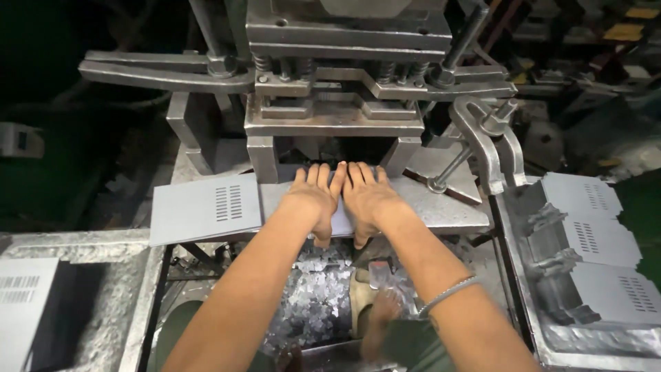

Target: The recorder is using a manual industrial press machine to stamp metal plates.

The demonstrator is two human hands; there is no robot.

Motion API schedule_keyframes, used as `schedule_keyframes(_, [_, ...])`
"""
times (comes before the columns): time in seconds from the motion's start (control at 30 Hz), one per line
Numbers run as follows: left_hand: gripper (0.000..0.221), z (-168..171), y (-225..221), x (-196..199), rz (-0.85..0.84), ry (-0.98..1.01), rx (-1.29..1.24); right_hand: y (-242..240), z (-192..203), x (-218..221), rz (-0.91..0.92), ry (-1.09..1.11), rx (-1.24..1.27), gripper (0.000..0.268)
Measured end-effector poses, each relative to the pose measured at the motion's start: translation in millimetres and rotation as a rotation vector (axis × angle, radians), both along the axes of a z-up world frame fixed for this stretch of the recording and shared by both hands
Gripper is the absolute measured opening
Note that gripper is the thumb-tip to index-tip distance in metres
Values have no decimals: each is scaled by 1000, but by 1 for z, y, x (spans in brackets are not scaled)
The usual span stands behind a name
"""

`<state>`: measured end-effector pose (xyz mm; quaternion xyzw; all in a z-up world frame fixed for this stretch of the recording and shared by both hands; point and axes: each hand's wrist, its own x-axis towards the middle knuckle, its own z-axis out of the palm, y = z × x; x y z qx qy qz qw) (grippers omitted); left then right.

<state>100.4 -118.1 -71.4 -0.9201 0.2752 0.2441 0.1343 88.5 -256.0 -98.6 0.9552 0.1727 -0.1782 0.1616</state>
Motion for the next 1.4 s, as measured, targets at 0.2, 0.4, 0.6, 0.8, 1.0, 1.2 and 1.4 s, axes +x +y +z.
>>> schedule_keyframes(0.2, [153, 14, -2, -11, 13, -27, 62, 16, 58, -15, -31, 146, -29, 143])
schedule_keyframes(0.4, [154, 21, 3, -14, -27, -35, 3, 10, 40, -7, 21, 99, -65, 145])
schedule_keyframes(0.6, [162, -5, 1, 4, -27, -45, -88, 7, 39, 0, 81, 74, -93, 144])
schedule_keyframes(0.8, [161, 26, 13, 3, -90, 25, -33, 3, 32, 2, 87, 3, -8, 137])
schedule_keyframes(1.0, [161, 33, 20, 0, -100, 28, -65, 2, 28, -5, 102, -49, 25, 137])
schedule_keyframes(1.2, [160, 69, 24, -30, -7, 126, -109, 12, 67, -20, 47, 130, -18, 152])
schedule_keyframes(1.4, [155, 32, 28, -11, -46, 19, -105, -5, 31, 2, 119, 72, -76, 145])
